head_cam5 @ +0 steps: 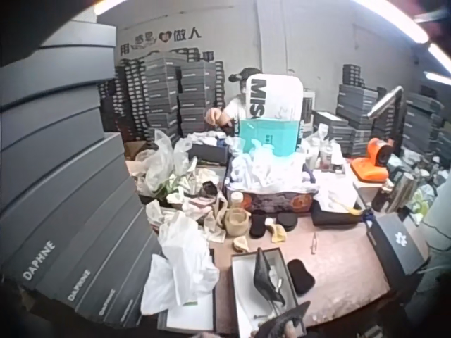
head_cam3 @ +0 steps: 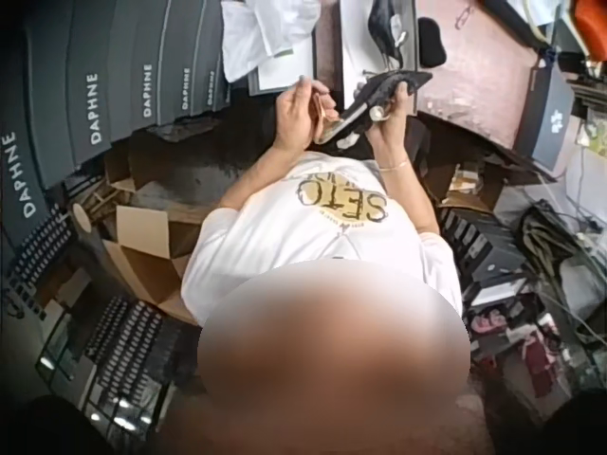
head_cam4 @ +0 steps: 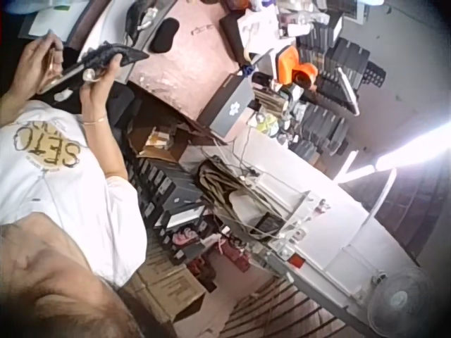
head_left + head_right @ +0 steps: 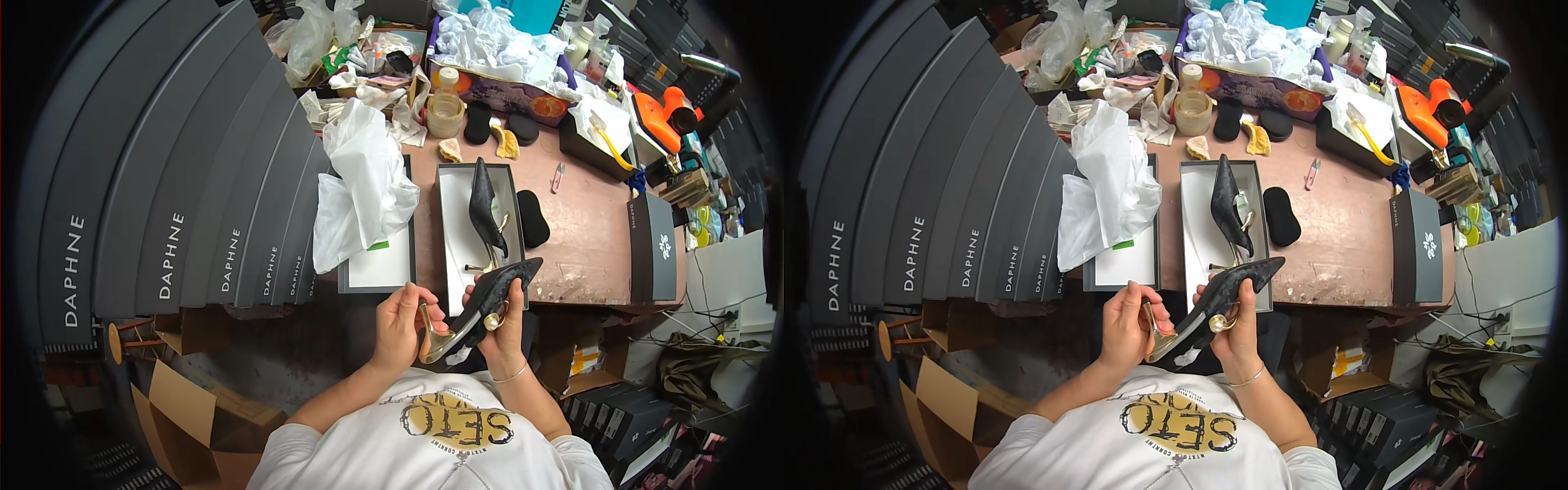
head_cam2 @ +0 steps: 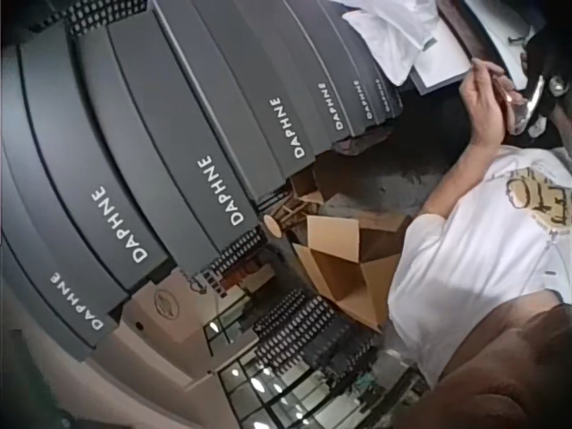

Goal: Inspecting and packaging shoes into branded boxes with tissue paper.

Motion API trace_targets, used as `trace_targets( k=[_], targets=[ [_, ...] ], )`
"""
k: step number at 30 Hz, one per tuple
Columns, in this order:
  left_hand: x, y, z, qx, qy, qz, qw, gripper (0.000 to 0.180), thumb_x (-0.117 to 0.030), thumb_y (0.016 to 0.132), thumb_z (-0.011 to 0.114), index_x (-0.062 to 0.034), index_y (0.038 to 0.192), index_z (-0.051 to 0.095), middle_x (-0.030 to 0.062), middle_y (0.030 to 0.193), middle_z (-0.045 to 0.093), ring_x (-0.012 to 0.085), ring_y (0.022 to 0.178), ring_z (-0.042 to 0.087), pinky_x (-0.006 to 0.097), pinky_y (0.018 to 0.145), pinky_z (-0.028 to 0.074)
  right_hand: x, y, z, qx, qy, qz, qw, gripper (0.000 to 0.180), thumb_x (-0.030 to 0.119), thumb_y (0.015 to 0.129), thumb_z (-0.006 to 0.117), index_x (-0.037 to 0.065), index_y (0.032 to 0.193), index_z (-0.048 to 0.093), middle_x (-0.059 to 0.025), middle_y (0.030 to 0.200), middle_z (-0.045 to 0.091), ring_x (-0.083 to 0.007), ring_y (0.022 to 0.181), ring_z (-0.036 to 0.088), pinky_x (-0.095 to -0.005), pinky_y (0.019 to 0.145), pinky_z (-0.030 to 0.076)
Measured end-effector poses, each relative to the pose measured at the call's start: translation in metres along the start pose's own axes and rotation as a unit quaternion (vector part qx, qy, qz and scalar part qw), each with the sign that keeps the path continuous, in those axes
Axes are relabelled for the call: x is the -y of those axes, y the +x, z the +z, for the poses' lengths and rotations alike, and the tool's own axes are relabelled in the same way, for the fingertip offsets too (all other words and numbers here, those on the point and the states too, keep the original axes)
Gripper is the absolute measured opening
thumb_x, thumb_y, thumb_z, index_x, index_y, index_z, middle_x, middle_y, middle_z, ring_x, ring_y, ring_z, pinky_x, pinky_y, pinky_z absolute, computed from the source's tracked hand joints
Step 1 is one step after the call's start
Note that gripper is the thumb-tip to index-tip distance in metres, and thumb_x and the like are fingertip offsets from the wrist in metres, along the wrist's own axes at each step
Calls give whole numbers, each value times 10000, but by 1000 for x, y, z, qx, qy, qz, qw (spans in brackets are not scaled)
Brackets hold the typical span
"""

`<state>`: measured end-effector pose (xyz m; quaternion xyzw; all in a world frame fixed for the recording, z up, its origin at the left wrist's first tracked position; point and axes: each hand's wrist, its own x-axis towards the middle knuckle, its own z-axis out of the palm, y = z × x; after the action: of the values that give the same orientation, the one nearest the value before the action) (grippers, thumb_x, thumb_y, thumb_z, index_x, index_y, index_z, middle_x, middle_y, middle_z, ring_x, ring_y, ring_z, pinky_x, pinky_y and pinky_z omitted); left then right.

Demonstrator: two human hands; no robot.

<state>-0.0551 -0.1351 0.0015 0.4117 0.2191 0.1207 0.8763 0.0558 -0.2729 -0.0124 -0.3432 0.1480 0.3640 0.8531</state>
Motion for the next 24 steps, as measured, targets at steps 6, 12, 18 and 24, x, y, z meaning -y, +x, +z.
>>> trace_targets(
  k=[6, 12, 18, 24],
  targets=[
    [-20, -6, 23, 77, -88, -13, 993, 369, -193, 988, 459, 26, 1284, 474, 147, 1028, 640, 209, 931, 663, 347, 867, 530, 6, 15, -8, 37, 80, 79, 993, 664, 613, 864, 552, -30, 1029, 579, -144, 916, 642, -222, 862, 656, -324, 793, 574],
    [-25, -8, 27, 91, -64, -18, 994, 461, -35, 923, 510, 13, 1368, 398, 99, 1087, 599, 194, 1001, 638, 319, 919, 508, 5, 14, -3, 45, 88, 44, 994, 691, 626, 867, 536, -31, 1078, 557, -126, 967, 628, -215, 878, 649, -327, 837, 557],
    [-18, -9, 24, 68, -109, 11, 992, 527, 0, 917, 454, 3, 1428, 326, 120, 1129, 550, 127, 912, 591, 232, 788, 500, 9, 6, 11, 55, 12, -114, 992, 594, 544, 884, 576, 63, 1218, 476, -110, 1092, 580, -236, 935, 639, -377, 859, 550],
    [-18, -10, 20, 42, -79, -29, 996, 622, 36, 859, 481, -4, 1450, 290, 99, 1128, 550, 149, 994, 565, 371, 1074, 387, 6, 5, 9, 56, 2, -124, 991, 608, 542, 873, 594, 80, 1241, 449, -113, 1097, 572, -250, 956, 638, -390, 868, 546]
  ],
)
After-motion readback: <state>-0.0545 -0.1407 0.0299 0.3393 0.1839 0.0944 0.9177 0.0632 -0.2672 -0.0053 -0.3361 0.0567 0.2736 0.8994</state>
